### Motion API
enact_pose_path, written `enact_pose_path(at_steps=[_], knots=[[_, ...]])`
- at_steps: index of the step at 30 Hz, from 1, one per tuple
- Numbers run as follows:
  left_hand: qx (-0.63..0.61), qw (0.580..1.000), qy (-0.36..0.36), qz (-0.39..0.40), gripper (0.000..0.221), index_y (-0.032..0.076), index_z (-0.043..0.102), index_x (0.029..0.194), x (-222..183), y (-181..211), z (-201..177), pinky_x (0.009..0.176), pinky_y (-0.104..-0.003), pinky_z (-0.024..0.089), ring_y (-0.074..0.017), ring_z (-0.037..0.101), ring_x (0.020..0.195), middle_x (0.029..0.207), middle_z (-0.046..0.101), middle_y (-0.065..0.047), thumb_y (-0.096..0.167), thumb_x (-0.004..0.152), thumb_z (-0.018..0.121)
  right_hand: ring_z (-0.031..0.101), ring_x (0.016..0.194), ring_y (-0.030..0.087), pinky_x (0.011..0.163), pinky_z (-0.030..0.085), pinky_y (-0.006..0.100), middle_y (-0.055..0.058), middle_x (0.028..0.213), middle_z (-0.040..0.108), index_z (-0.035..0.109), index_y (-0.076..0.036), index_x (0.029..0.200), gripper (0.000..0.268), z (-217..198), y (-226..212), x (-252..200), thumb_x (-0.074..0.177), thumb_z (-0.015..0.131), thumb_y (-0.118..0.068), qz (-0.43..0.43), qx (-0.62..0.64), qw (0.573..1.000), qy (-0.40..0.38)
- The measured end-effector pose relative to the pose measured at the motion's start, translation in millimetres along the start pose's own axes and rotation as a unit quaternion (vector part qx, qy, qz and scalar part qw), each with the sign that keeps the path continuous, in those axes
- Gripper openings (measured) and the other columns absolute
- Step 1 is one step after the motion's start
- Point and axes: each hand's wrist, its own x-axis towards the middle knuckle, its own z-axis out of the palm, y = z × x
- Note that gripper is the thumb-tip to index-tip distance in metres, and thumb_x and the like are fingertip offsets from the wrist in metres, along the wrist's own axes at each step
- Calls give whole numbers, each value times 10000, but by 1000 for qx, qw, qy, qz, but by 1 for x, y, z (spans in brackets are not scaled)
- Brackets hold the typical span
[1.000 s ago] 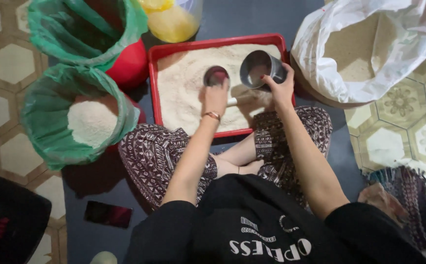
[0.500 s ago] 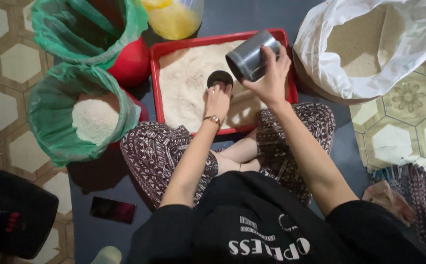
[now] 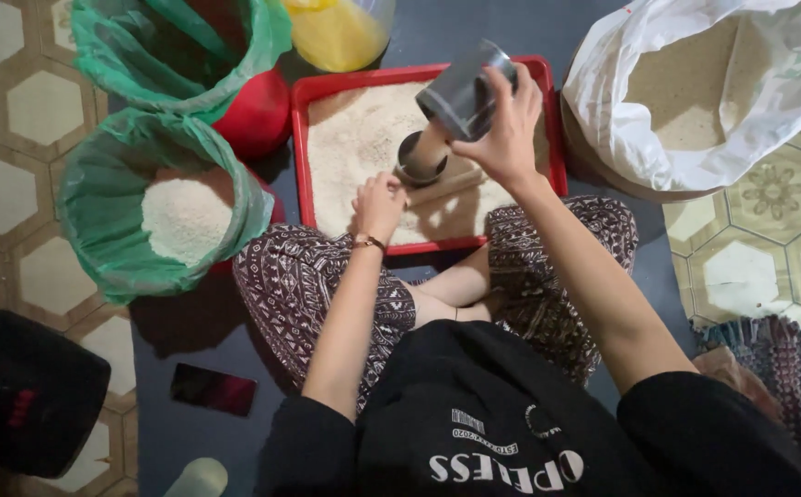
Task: A person sitting on the floor scoops rice from a red tray into green and white bags using small metal cups.
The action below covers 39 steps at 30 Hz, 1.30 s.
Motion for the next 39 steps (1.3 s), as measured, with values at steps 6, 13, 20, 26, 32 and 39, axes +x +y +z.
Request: enact_pose_path(at_steps=[6,13,20,26,32,39], knots=[[151,971,82,167,409,167,700,1148,35,-32,66,983,-467,361,-270,561,1079,1171,654,-89,461,868,750,609,1205,368,1020,540,485,229,1308,557,378,-78,1412,892,33,78,0,739,914,-310,266,271,924,52],[186,930,199,248,268,209,672,1009,40,-47,76,852,-449,453,-270,571,993,976,614,-45,416,852,743,634,1184,419,955,514,618,243,1301,601,562,-157,1309,787,120,218,-23,737,903,-576,524,389,748,121],[99,949,146,263,284,253,650,1189,32,-46,32,899,-431,443,-259,536,1048,1068,563,-16,371,936,700,488,1285,383,1029,398,572,150,1368,507,548,-190,1367,628,23,45,-34,843,858,-343,164,-8,984,75],[-5,957,108,269,283,254,632,1249,12,-11,-37,935,-484,448,-319,541,1098,1090,545,-45,386,1000,647,517,1291,224,1105,210,575,-20,1277,621,550,-333,1350,396,40,3,-30,998,604,-506,-37,11,960,-279],[-83,938,202,270,368,170,617,1242,41,-35,-49,951,-535,473,-386,590,1095,1104,588,-109,417,984,705,544,1090,313,922,371,505,75,1100,551,488,-225,1380,377,79,9,-16,1056,527,-414,-76,-73,970,-218],[-31,949,237,205,344,187,660,1220,36,-53,-38,974,-507,481,-355,607,1086,1095,590,-87,336,926,758,433,1030,288,811,372,411,46,1090,448,496,-244,1291,314,134,43,-25,990,582,-258,-48,-210,970,-117]])
